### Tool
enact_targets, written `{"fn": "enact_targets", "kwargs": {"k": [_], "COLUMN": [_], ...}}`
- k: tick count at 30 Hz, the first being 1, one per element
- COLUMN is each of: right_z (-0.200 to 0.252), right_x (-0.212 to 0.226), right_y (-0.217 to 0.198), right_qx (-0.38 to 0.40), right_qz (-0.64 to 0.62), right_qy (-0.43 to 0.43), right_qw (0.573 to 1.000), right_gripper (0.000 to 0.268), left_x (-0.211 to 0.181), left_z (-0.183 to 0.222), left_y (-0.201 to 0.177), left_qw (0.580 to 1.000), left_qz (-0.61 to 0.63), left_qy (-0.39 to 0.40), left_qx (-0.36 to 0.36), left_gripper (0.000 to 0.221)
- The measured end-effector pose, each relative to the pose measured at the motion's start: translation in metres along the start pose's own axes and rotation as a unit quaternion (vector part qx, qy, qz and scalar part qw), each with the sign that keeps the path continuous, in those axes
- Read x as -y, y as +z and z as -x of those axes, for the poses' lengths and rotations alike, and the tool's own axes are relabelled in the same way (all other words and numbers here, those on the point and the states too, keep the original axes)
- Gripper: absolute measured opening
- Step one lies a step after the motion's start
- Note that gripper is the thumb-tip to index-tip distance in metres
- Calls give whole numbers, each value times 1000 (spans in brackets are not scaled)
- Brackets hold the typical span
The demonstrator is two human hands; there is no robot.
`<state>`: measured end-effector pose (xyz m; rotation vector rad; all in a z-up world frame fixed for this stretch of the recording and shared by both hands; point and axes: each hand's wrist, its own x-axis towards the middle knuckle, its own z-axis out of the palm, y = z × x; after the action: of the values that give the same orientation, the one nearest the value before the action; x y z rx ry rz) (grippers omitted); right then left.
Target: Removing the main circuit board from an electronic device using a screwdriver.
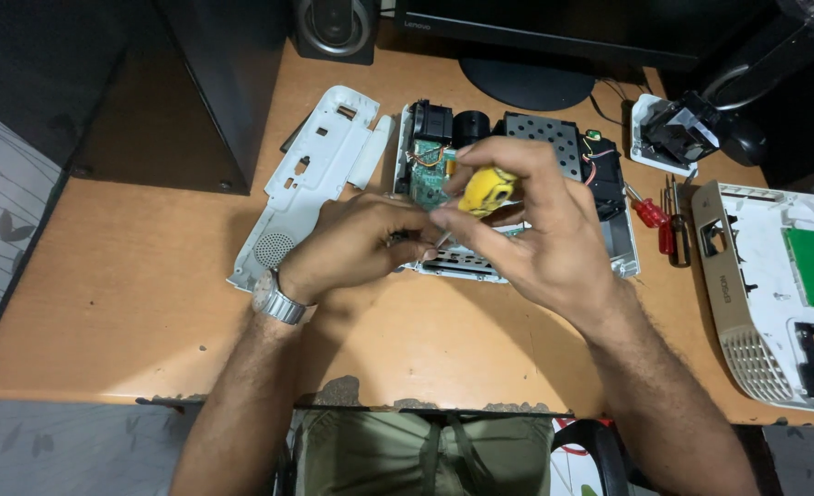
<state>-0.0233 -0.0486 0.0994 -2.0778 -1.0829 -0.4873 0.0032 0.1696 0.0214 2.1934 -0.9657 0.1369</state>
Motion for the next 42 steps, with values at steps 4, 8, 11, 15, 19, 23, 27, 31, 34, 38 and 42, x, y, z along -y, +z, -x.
{"fn": "enact_targets", "kwargs": {"k": [4,8,11,15,19,23,27,31,34,38,42], "right_z": [-7,-29,-38,-48,-55,-72,-87,-96,-88,-74,-58], "right_x": [-5,13,16,18,22,24,38,59,58,43,16], "right_y": [-1,-12,-20,-28,-39,-50,-51,-40,-43,-52,-46], "right_qx": [-3,48,104,172,215,343,386,373,406,392,240], "right_qz": [70,72,112,183,147,109,228,348,359,129,52], "right_qy": [-30,-50,6,65,59,77,109,217,191,137,-3], "right_qw": [997,995,988,966,964,930,887,832,818,900,969], "right_gripper": [54,28,24,38,28,17,45,63,39,17,26], "left_x": [-2,-10,-15,-19,-15,-16,-15,-5,-9,-15,-17], "left_z": [4,5,3,4,1,-1,-2,-4,-4,0,1], "left_y": [-4,-11,-13,-14,-11,-11,-8,-1,-1,0,-2], "left_qw": [999,999,999,999,998,996,992,995,995,992,999], "left_qz": [46,50,46,40,58,86,109,80,86,78,19], "left_qy": [16,-4,5,-1,15,10,16,10,1,-45,-23], "left_qx": [-5,-12,-19,-28,-17,-30,-58,-60,-58,-88,-41], "left_gripper": [17,14,17,27,27,24,23,21,20,19,47]}}
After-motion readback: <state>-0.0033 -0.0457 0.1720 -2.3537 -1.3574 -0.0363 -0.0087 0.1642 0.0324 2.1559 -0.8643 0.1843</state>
